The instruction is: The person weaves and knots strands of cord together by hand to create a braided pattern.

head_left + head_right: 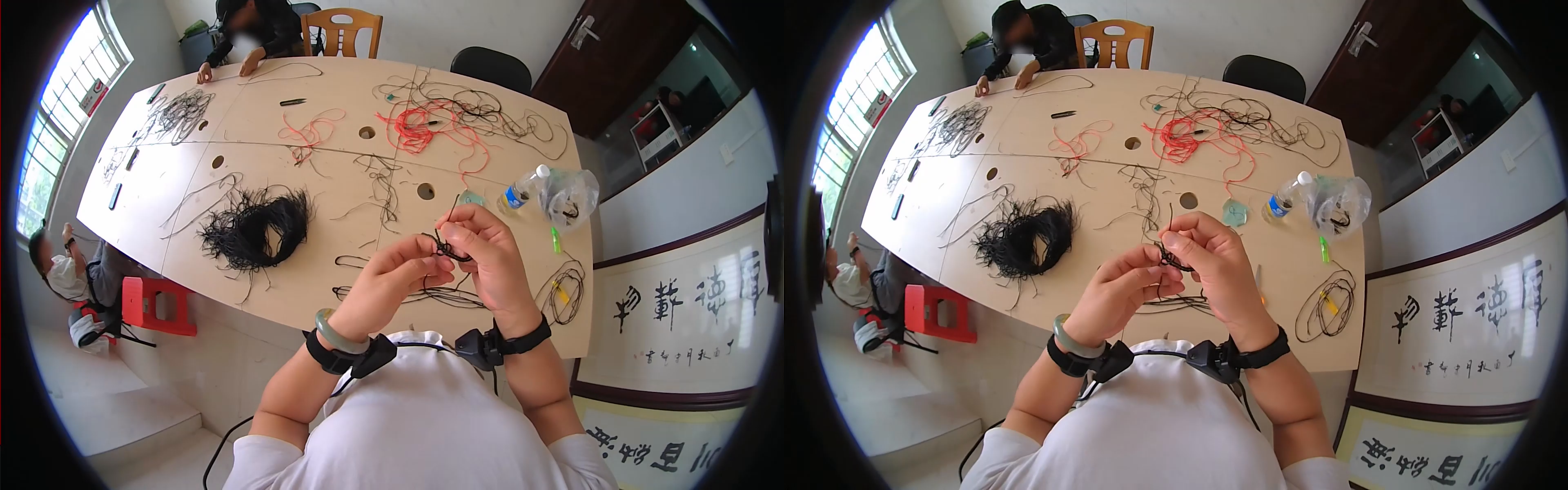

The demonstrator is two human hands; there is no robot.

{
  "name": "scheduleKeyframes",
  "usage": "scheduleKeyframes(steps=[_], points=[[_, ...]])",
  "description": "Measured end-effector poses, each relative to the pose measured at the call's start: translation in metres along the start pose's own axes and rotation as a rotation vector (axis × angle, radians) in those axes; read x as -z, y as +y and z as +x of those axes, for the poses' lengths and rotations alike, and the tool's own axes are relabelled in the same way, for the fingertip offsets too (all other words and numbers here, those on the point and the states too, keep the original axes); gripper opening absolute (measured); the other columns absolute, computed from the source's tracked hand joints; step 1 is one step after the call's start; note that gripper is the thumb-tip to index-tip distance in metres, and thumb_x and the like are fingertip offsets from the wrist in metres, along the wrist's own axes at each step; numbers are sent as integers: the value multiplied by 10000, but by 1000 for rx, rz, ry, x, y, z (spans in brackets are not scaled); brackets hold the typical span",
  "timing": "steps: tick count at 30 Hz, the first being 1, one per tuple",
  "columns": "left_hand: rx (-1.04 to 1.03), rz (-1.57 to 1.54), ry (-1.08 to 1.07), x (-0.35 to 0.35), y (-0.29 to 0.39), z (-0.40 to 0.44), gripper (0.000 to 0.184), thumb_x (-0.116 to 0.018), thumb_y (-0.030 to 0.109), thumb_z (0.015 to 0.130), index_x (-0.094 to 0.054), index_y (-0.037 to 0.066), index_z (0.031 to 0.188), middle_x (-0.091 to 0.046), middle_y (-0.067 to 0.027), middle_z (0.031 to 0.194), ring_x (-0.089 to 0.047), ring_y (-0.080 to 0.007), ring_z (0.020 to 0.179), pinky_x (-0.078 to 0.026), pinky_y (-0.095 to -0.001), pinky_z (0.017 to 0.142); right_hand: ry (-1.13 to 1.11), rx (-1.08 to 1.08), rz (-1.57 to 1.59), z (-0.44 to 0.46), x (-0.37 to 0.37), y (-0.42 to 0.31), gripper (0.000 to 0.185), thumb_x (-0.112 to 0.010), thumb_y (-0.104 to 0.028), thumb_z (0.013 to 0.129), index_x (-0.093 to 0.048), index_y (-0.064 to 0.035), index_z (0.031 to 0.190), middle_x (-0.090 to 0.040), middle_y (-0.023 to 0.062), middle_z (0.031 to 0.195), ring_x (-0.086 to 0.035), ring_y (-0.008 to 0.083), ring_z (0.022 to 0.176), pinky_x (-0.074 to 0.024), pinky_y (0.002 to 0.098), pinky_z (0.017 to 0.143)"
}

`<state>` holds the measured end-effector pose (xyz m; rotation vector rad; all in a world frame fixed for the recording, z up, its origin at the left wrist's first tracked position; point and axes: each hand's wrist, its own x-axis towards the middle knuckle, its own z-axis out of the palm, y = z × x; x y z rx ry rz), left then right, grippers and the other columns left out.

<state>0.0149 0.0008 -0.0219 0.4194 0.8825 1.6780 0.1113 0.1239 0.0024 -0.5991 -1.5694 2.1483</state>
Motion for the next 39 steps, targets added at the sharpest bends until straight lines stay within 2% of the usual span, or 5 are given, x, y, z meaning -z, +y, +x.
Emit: scheduleKeyframes(steps=[4,6,10,24,39], points=[[82,-172,-49,7,3,2,80,-502,126,941,-543,56,938,-502,41,764,-356,-20,593,-289,-175,520,-75,48,-12,-2,-1,-1,89,-610,-148,862,-622,-85,922,-517,-86,673,-368,-12,564,-238,155,471],[61,-98,-21,9,2,2,72,-498,130,947,-535,69,939,-441,56,720,-315,-22,568,-251,-179,495,-92,29,-27,-1,3,0,75,-605,-96,870,-620,-43,921,-598,-33,755,-454,-6,615,-343,151,529],[31,-30,39,10,-1,2,75,-533,166,944,-536,96,917,-288,103,623,-215,-15,507,-156,-187,438,-93,19,-10,-2,5,3,67,-608,-101,868,-626,-54,912,-604,-36,773,-443,-9,620,-313,147,508],[-79,-104,128,1,-5,0,97,-519,132,948,-585,65,972,-293,112,600,-209,-6,466,-161,-189,410,89,112,382,3,5,12,33,-605,-112,888,-580,-111,909,-552,-65,821,-317,-21,573,-217,157,456],[-148,168,97,-6,-2,-4,168,-537,174,941,-611,35,999,-405,103,620,-284,13,499,-226,-172,442,185,173,199,2,-7,-1,48,-611,-156,892,-569,-133,893,-544,-87,785,-354,-34,590,-246,144,467]])
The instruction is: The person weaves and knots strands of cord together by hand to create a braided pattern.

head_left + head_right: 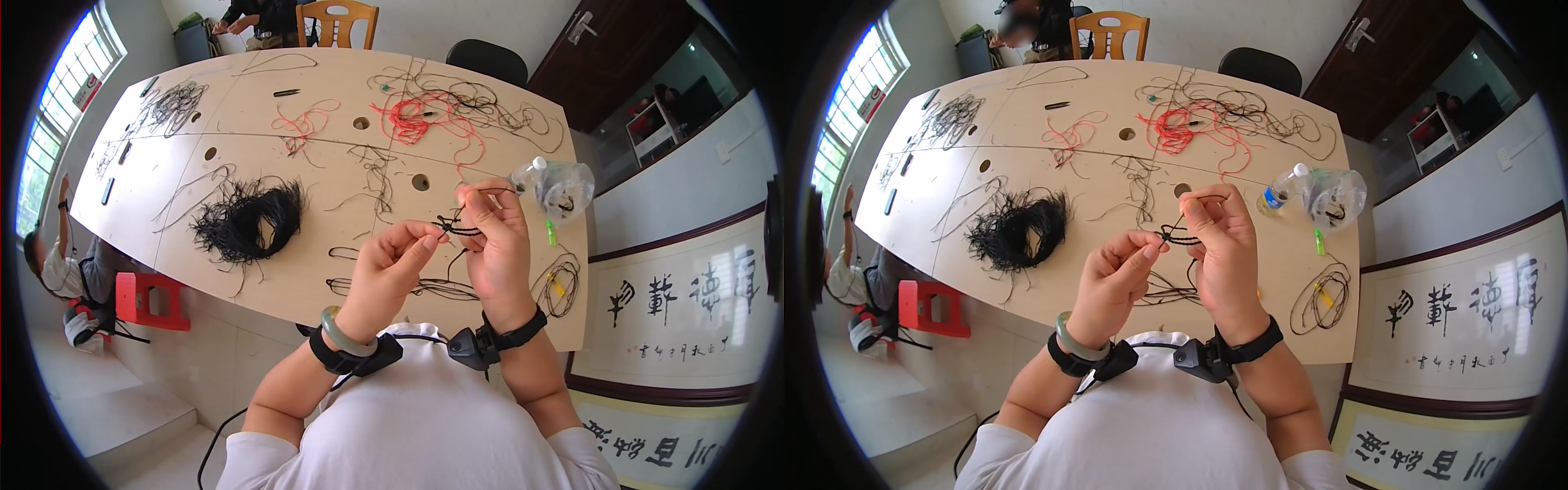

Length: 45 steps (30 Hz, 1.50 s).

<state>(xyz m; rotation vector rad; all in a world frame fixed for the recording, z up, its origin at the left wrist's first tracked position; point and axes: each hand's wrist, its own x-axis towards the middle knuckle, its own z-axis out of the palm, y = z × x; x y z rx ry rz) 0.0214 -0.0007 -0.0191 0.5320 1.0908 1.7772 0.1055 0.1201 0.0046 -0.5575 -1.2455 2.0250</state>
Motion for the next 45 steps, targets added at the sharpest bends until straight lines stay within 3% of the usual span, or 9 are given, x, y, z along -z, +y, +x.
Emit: scheduleKeyframes(steps=[11,15,23,25,26,28,32,41,45], points=[[42,-299,-7,-1,-2,2,135,-572,182,923,-597,57,966,-546,67,774,-421,7,651,-353,-165,561,-77,157,-235,-8,0,0,80,-606,-117,896,-571,-72,951,-561,-45,818,-450,4,674,-321,158,526],[-3,-145,42,3,-5,4,123,-622,178,886,-603,57,876,-540,73,751,-412,7,634,-335,-163,547,-116,172,-256,-12,-3,3,59,-594,-71,898,-566,-46,944,-572,-19,838,-502,26,724,-401,169,592],[-102,93,73,1,-10,3,60,-649,67,838,-600,34,828,-518,76,650,-384,22,561,-273,-164,481,-132,178,-259,-8,1,19,47,-591,-67,896,-571,-36,925,-583,1,842,-532,52,734,-427,185,657],[-389,367,84,0,-15,7,50,-643,44,836,-607,10,846,-519,70,664,-395,21,576,-284,-165,480,-104,179,-179,-7,0,21,52,-595,-75,893,-579,-40,928,-578,1,829,-536,58,734,-429,193,663],[-390,367,86,1,-13,6,50,-643,44,836,-607,10,846,-519,70,664,-395,21,576,-284,-165,480,-106,179,-179,-6,-1,20,52,-595,-75,893,-579,-40,928,-578,1,829,-536,58,734,-429,193,663],[-77,135,94,-1,1,0,70,-625,68,852,-620,4,880,-503,76,683,-391,9,585,-315,-157,509,-38,131,-174,-5,-1,10,66,-602,-107,894,-592,-61,941,-574,-15,793,-528,38,706,-401,177,590],[-26,-33,60,6,-3,2,115,-602,111,878,-629,7,920,-497,77,713,-394,-3,616,-339,-157,555,-11,123,-261,-7,-3,2,95,-606,-180,901,-609,-102,955,-566,-53,717,-487,-12,626,-271,155,454],[-52,-55,40,3,-6,3,131,-620,139,887,-628,19,939,-518,68,743,-409,-17,666,-342,-165,615,-12,71,-242,-10,-2,6,90,-609,-159,897,-609,-86,949,-580,-45,745,-502,-1,647,-307,158,491],[-39,-58,73,6,-4,4,121,-623,133,885,-621,17,921,-476,83,665,-358,-3,571,-287,-171,507,-16,100,-248,-9,-4,9,85,-611,-131,892,-602,-60,938,-592,-17,789,-527,31,695,-387,173,575]])
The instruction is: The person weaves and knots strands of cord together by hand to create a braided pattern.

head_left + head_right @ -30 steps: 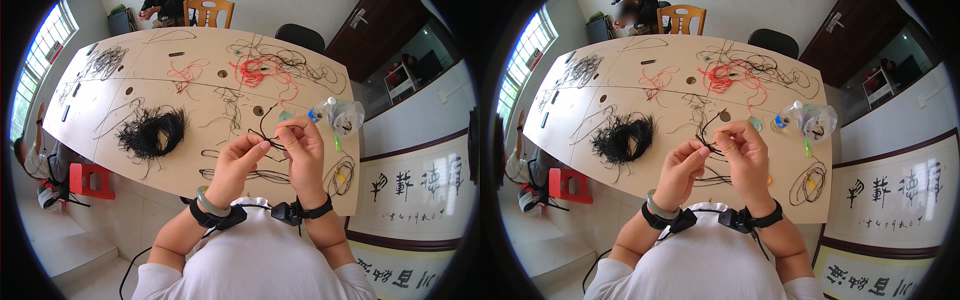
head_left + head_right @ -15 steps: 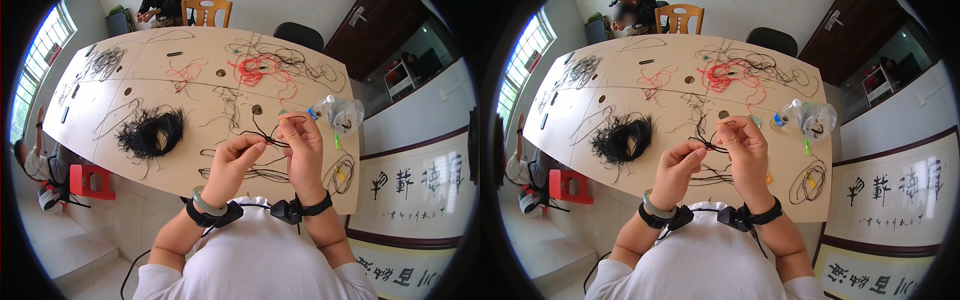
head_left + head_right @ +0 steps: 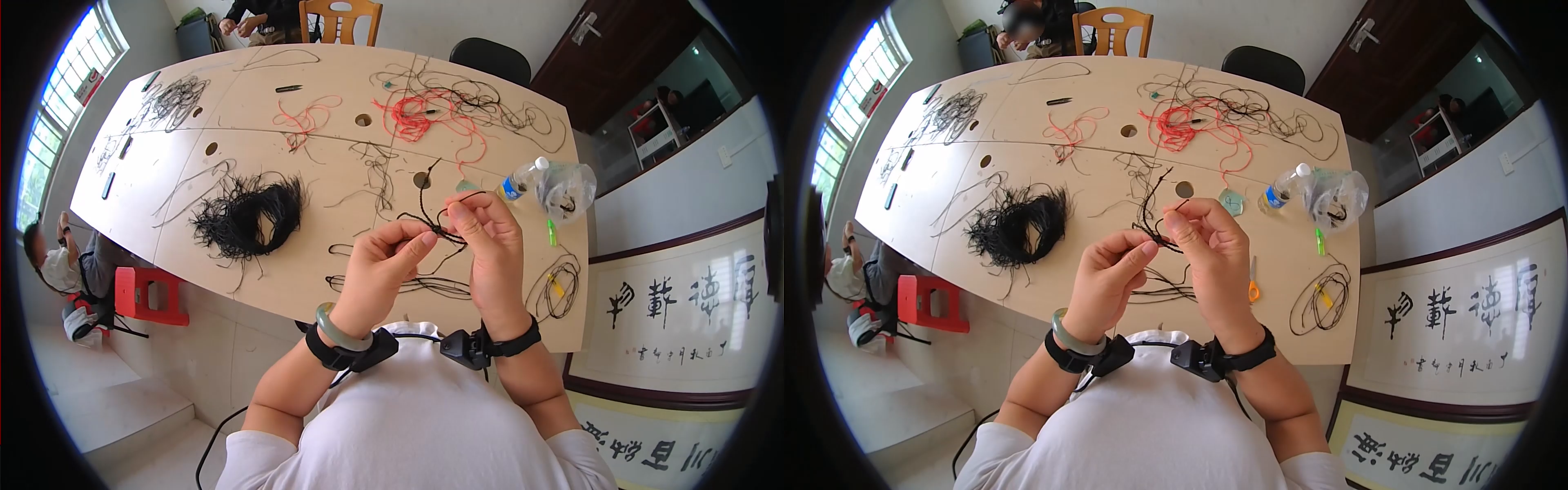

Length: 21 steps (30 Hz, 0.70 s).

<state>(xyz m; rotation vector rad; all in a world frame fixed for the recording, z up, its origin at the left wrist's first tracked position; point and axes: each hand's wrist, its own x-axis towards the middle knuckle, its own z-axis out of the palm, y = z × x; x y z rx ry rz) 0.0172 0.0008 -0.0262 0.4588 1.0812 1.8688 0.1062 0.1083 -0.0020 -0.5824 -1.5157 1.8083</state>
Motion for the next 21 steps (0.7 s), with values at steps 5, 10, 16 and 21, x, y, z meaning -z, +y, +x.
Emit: scheduleKeyframes(steps=[5,10,16,21], points=[[89,-32,6,-1,4,-3,107,-543,104,910,-595,20,951,-380,102,589,-264,4,469,-200,-187,413,-42,79,81,5,5,3,57,-574,-86,905,-568,-37,935,-593,30,827,-559,92,735,-468,241,703],[213,-186,-73,-1,7,1,139,-502,82,906,-568,35,1019,-322,102,575,-237,-1,454,-183,-191,405,15,66,83,7,4,5,58,-554,-91,916,-554,-42,945,-579,26,812,-556,94,709,-478,241,701],[250,-245,-86,0,10,3,155,-492,66,902,-571,39,1033,-312,104,574,-233,-4,450,-175,-193,403,59,48,126,8,2,8,72,-552,-116,922,-550,-45,934,-573,20,810,-542,81,687,-487,232,693],[232,-233,-31,-4,12,5,144,-534,107,917,-593,39,1030,-299,106,569,-224,-6,446,-166,-192,395,63,21,186,11,3,7,67,-562,-116,917,-553,-50,923,-577,19,812,-505,69,651,-466,217,661]])
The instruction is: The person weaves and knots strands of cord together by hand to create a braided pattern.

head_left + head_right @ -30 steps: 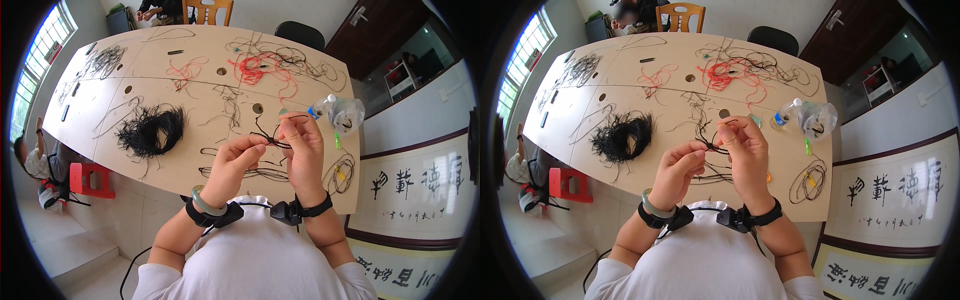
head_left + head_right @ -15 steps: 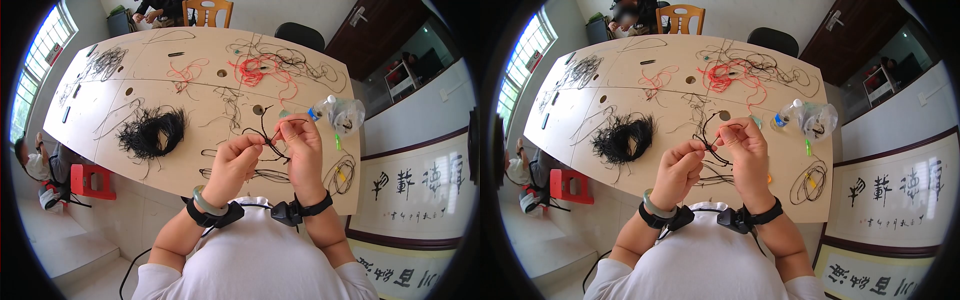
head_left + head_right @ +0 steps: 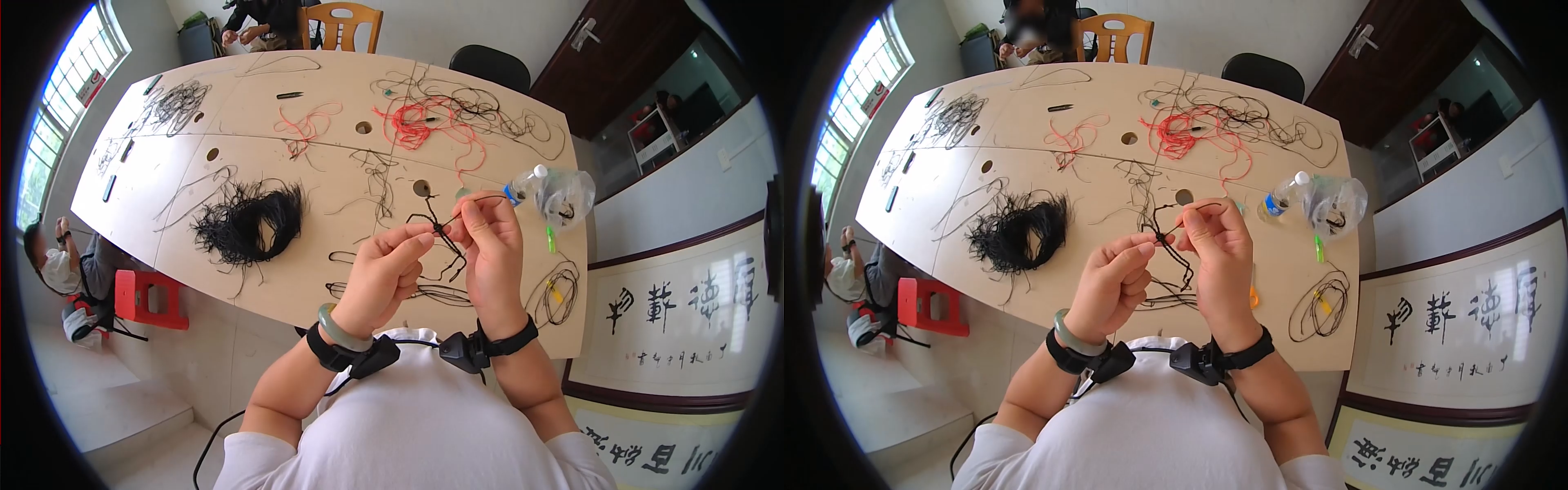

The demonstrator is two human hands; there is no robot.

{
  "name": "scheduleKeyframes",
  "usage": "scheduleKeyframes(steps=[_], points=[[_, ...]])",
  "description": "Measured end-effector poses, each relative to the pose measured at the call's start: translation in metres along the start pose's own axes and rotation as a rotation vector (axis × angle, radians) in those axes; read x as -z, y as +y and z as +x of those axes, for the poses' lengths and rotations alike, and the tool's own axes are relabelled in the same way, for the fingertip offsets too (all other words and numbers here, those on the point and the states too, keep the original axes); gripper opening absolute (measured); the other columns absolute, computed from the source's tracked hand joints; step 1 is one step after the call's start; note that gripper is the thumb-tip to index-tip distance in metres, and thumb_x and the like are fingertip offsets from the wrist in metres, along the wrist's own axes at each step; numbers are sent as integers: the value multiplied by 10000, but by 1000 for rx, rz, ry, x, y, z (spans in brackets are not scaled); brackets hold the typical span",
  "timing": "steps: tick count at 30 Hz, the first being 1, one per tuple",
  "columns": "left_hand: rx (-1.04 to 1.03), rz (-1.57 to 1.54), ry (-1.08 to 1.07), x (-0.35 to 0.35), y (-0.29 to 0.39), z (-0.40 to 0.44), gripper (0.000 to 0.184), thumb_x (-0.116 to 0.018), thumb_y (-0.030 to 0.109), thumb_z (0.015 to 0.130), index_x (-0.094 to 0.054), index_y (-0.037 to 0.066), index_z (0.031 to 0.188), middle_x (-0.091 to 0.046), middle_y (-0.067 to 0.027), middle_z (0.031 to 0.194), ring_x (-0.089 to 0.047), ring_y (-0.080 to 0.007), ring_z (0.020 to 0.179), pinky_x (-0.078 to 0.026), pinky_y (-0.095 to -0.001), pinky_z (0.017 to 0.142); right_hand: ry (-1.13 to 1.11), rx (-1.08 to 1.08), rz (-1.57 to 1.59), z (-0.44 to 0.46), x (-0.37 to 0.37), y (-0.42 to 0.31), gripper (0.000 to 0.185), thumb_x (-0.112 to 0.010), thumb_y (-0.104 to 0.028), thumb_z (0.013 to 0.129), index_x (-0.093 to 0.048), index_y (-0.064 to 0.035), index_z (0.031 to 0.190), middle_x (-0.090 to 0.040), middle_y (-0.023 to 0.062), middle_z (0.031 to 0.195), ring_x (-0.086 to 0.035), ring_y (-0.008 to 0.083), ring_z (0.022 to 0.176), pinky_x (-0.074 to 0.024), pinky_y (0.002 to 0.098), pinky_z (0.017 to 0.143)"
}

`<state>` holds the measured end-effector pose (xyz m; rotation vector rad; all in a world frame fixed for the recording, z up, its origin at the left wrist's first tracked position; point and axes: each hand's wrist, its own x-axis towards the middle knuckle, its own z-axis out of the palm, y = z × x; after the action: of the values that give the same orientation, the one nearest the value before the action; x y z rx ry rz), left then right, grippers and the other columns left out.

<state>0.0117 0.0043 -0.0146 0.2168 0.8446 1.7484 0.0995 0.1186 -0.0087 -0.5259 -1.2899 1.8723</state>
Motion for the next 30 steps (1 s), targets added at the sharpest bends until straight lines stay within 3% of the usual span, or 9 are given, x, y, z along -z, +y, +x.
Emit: scheduleKeyframes(steps=[9,12,14,16,18,19,23,25,30], points=[[-155,135,126,4,-9,7,52,-627,68,870,-637,35,909,-387,98,569,-246,-1,447,-164,-192,392,-131,-26,-16,6,5,2,55,-582,-98,899,-559,-49,910,-588,17,786,-462,61,597,-407,202,583],[-197,186,95,5,-10,5,50,-624,63,868,-626,37,911,-389,94,579,-252,-8,455,-178,-197,404,-184,-112,14,15,5,3,62,-585,-109,899,-570,-53,919,-590,15,786,-470,59,599,-410,201,584],[-210,91,121,6,-8,9,64,-603,77,883,-613,37,933,-388,90,587,-256,-8,468,-183,-194,416,-224,-333,-64,22,4,3,79,-583,-136,904,-564,-60,914,-572,10,795,-493,64,646,-430,204,645],[-208,71,121,11,-3,13,82,-578,100,902,-598,48,962,-411,75,622,-296,-12,510,-227,-178,444,-149,-190,-176,26,1,10,89,-575,-131,904,-579,-45,927,-581,9,790,-510,76,676,-435,235,621],[-228,-127,220,13,5,22,94,-562,116,913,-594,57,979,-420,62,646,-333,-36,553,-295,-178,492,35,370,-714,23,5,14,124,-597,-139,883,-575,-31,939,-584,22,794,-535,105,717,-441,267,648],[-254,-194,169,20,6,24,103,-566,121,911,-592,68,996,-535,34,732,-467,-65,654,-386,-196,597,-17,404,-765,12,3,9,161,-629,-133,846,-574,-28,954,-587,48,804,-550,150,726,-438,282,666],[-330,-245,179,21,1,30,103,-554,142,920,-590,69,983,-662,-42,960,-604,-127,886,-442,-244,759,-303,406,-864,-14,-19,9,152,-658,-110,806,-581,-41,917,-587,69,820,-548,196,732,-442,301,662],[-312,-216,155,14,0,27,109,-545,148,925,-588,65,980,-660,-42,949,-603,-126,871,-446,-246,769,-231,591,-1108,-12,-23,23,150,-676,-107,775,-589,-45,879,-590,73,838,-553,237,754,-450,323,645],[-282,-251,143,7,6,21,130,-531,154,929,-576,39,969,-632,-37,831,-587,-120,792,-455,-264,829,-301,461,-998,-11,-12,24,129,-686,-86,760,-596,-48,842,-606,76,854,-574,255,811,-472,349,682]])
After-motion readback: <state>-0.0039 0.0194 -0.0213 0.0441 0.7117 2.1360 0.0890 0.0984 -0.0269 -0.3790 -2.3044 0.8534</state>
